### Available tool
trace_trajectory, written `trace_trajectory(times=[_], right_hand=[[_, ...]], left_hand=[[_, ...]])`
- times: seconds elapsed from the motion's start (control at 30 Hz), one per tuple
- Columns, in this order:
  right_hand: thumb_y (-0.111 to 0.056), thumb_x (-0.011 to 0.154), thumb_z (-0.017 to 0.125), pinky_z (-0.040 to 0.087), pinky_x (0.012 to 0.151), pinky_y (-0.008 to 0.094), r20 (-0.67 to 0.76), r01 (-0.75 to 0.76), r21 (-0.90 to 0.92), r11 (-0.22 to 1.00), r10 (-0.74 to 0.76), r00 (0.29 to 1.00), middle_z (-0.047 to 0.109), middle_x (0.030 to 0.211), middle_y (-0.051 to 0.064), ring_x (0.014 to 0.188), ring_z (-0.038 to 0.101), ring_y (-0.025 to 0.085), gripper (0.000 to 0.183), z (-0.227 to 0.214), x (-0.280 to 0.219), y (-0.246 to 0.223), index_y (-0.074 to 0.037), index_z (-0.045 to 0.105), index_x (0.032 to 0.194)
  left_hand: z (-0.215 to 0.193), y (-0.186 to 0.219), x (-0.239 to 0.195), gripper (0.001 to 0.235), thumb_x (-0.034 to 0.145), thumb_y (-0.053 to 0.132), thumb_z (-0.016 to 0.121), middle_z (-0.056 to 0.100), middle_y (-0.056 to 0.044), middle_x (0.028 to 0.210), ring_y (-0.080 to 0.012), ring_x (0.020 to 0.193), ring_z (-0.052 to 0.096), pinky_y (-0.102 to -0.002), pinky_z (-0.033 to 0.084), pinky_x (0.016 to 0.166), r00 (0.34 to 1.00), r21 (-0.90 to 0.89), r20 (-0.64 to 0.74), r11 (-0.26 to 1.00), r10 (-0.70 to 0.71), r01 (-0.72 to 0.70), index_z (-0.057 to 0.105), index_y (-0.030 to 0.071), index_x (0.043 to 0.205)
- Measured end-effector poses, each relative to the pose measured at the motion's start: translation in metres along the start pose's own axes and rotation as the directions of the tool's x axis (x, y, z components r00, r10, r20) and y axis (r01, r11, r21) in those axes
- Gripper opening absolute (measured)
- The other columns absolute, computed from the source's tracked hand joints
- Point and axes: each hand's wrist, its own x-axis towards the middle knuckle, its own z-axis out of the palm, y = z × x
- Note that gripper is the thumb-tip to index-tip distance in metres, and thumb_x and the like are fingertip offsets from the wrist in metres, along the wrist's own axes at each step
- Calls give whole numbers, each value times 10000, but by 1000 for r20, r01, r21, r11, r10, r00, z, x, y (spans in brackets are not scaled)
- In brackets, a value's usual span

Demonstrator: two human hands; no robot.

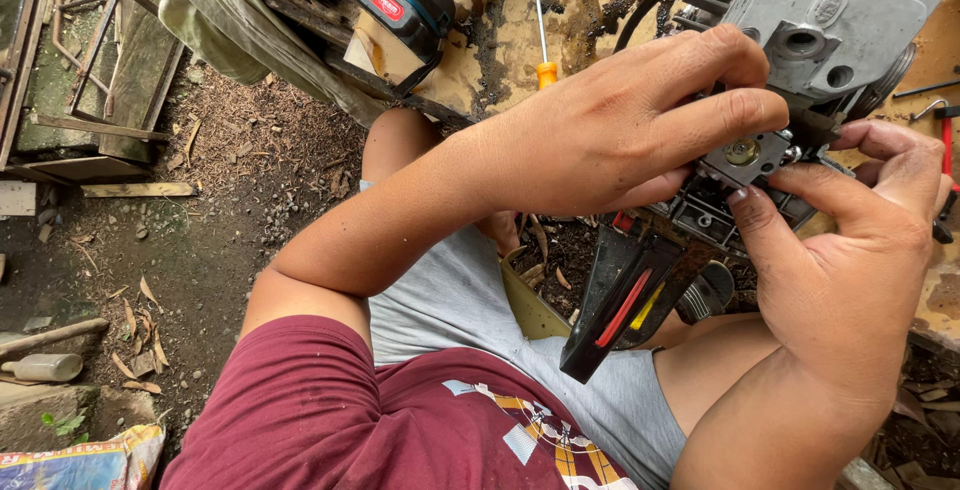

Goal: The person is sitting on the ground and repairing a small engine carburetor. They use their hands to manipulate small internal components, including springs and screws, and occasionally use a screwdriver to adjust parts within the carburetor assembly.

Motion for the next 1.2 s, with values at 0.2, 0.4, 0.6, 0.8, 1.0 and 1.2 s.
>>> trace_trajectory(times=[0.2,0.4,0.6,0.8,1.0,1.2], right_hand=[[-121,892,872,412,1134,357,-9,31,8,999,-31,999,500,1287,119,1267,488,257,243,1,-2,3,-38,759,1090],[-98,908,857,393,1095,332,3,18,46,999,-18,1000,484,1302,106,1275,479,243,229,1,-4,6,-46,762,1109],[-75,882,850,393,1111,334,10,19,75,997,-19,1000,458,1296,101,1292,462,228,238,1,-1,3,-61,765,1103],[-88,891,845,386,1066,314,14,1,100,995,-2,1000,460,1339,106,1256,457,218,242,0,-2,2,-82,768,1120],[-102,916,862,395,1060,319,10,40,32,999,-40,999,458,1297,103,1245,458,225,250,0,-5,5,-104,789,1155],[-118,923,854,400,984,302,-42,89,-30,996,-90,995,477,1266,89,1188,473,206,284,3,-9,9,-113,802,1202]], left_hand=[[1,-2,-1,609,881,48,753,468,-96,1320,-282,1215,568,-375,507,1009,1000,17,-10,1000,-6,6,447,107,1404],[1,5,-1,546,879,126,774,507,-101,1256,-286,1159,595,-379,509,971,998,25,-62,999,-20,21,482,96,1339],[-2,11,1,503,927,213,844,558,-107,1214,-304,1120,620,-410,519,951,994,47,-72,995,-82,86,548,83,1312],[-7,18,1,470,894,216,825,508,-96,1091,-276,1019,570,-385,480,870,991,61,-112,995,-67,75,550,69,1245],[-12,37,9,448,867,221,857,475,-115,1037,-301,967,538,-426,456,831,983,170,-134,974,-127,149,564,65,1168],[-5,59,24,267,812,124,725,496,-173,970,-346,901,558,-457,462,781,948,361,-239,888,-208,286,550,34,993]])
